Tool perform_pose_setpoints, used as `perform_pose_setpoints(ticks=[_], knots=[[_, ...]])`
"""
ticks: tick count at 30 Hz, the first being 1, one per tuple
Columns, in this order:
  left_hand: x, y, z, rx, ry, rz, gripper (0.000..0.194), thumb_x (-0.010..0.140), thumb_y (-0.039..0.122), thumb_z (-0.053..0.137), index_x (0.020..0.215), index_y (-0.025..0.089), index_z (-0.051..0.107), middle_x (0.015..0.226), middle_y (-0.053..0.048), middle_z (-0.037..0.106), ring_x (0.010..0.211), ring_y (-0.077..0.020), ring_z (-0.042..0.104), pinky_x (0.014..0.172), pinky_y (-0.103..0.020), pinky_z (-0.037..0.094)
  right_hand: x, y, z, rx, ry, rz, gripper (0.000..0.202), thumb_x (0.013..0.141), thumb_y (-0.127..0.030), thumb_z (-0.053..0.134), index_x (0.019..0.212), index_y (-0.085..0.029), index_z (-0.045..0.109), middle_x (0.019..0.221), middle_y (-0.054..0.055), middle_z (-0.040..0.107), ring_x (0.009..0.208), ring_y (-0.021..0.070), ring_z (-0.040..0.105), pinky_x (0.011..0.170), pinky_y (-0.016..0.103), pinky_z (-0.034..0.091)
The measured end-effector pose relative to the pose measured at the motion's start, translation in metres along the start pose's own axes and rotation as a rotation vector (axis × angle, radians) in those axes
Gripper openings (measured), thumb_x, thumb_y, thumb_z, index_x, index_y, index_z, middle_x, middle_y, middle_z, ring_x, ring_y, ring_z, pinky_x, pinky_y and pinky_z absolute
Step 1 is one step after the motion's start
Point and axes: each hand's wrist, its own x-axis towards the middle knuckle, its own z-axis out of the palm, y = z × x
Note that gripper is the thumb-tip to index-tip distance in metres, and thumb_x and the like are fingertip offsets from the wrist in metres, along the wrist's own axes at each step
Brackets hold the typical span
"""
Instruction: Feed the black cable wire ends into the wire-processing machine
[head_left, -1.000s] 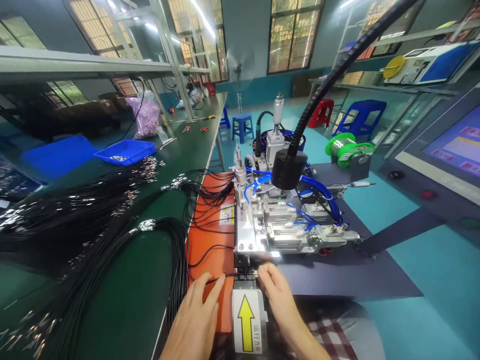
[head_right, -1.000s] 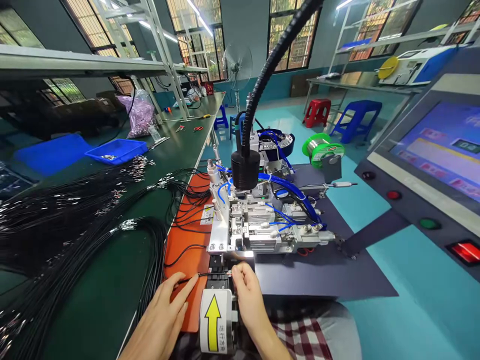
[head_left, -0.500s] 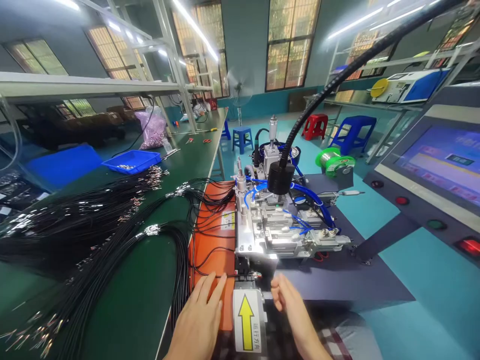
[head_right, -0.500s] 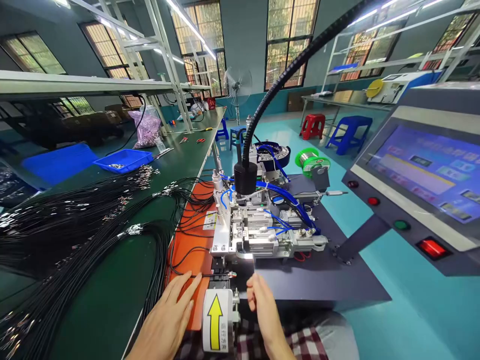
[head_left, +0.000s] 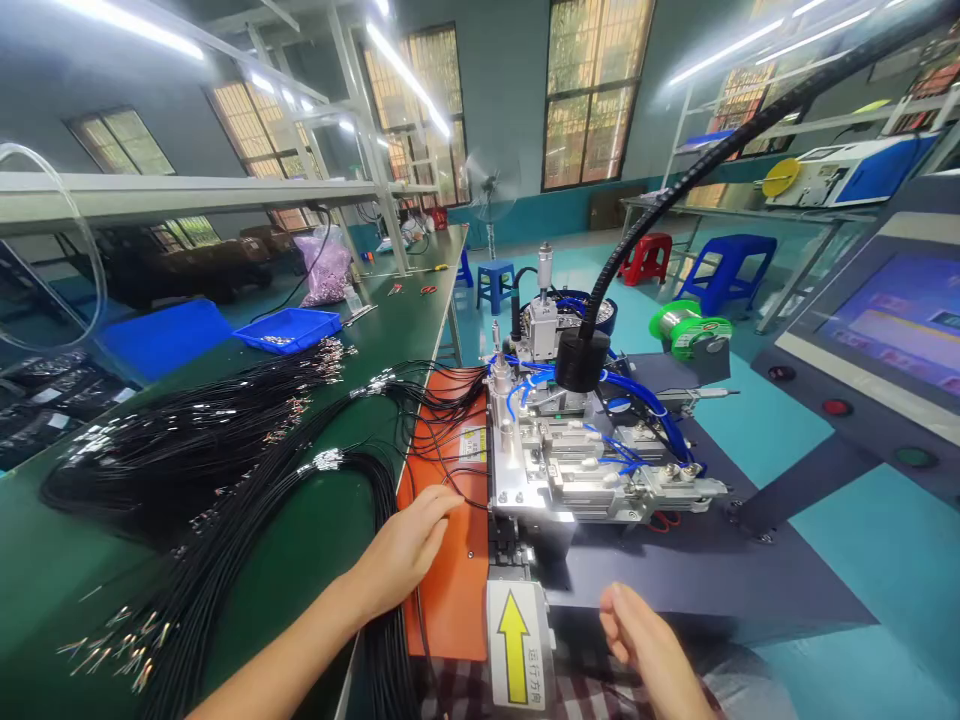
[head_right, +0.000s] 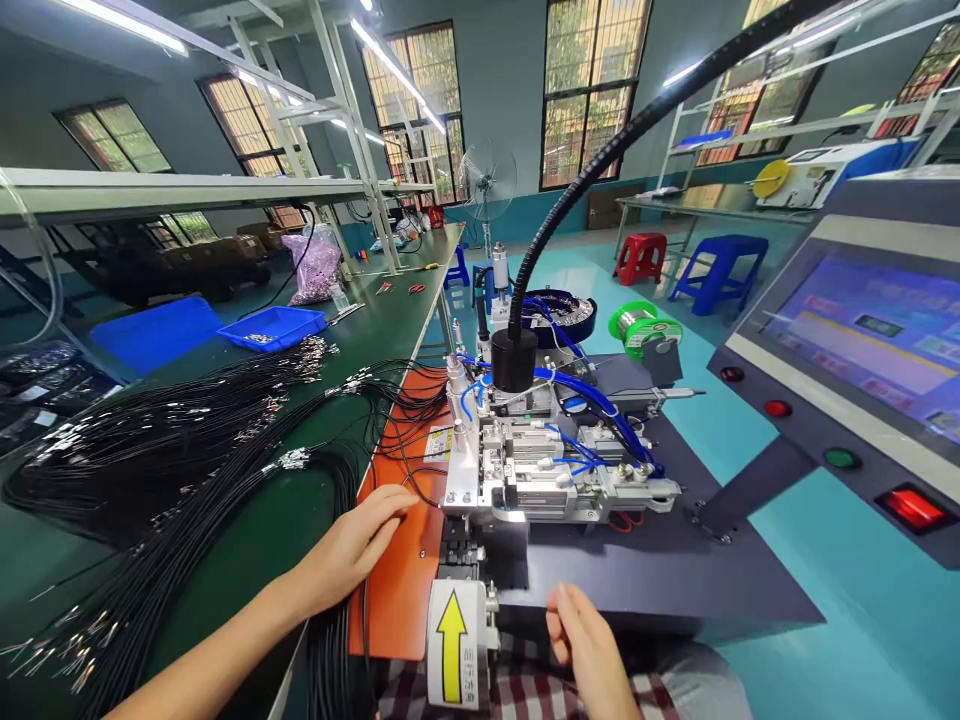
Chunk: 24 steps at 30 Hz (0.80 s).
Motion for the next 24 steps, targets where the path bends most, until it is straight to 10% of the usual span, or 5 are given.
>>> perform_pose_setpoints(ticks=[5,12,24], knots=[[-0.029,-0.012,-0.027,0.060,-0.144,0.130,0.039,0.079,0.000,0.036,0.100,0.022,0.060,0.107,-0.005,0.061,0.106,-0.0201,0.054,0.092,-0.035,0.044,-0.002,-0.004,-0.009,-0.031,0.015,0.019,0.049,0.071,-0.068,0.057,0.061,-0.020,0.054,0.056,-0.004,0.045,0.049,0.0126,0.036,0.049,0.025,0.030],[-0.020,-0.032,-0.008,0.139,-0.071,0.170,0.033,0.085,0.000,0.031,0.099,0.019,0.055,0.110,-0.009,0.058,0.099,-0.0210,0.053,0.087,-0.037,0.043,-0.008,-0.028,0.003,-0.066,0.028,0.004,0.050,0.070,-0.069,0.056,0.058,-0.020,0.053,0.054,-0.003,0.042,0.048,0.0130,0.034,0.047,0.025,0.030],[-0.001,0.039,0.026,0.018,-0.020,0.253,0.020,0.085,0.006,0.038,0.093,0.018,0.051,0.082,-0.004,0.059,0.071,-0.0181,0.050,0.064,-0.029,0.043,-0.020,-0.039,0.014,-0.022,-0.085,0.002,0.037,0.064,-0.052,0.073,0.084,-0.023,0.063,0.059,-0.004,0.049,0.052,0.0133,0.043,0.046,0.022,0.036]])
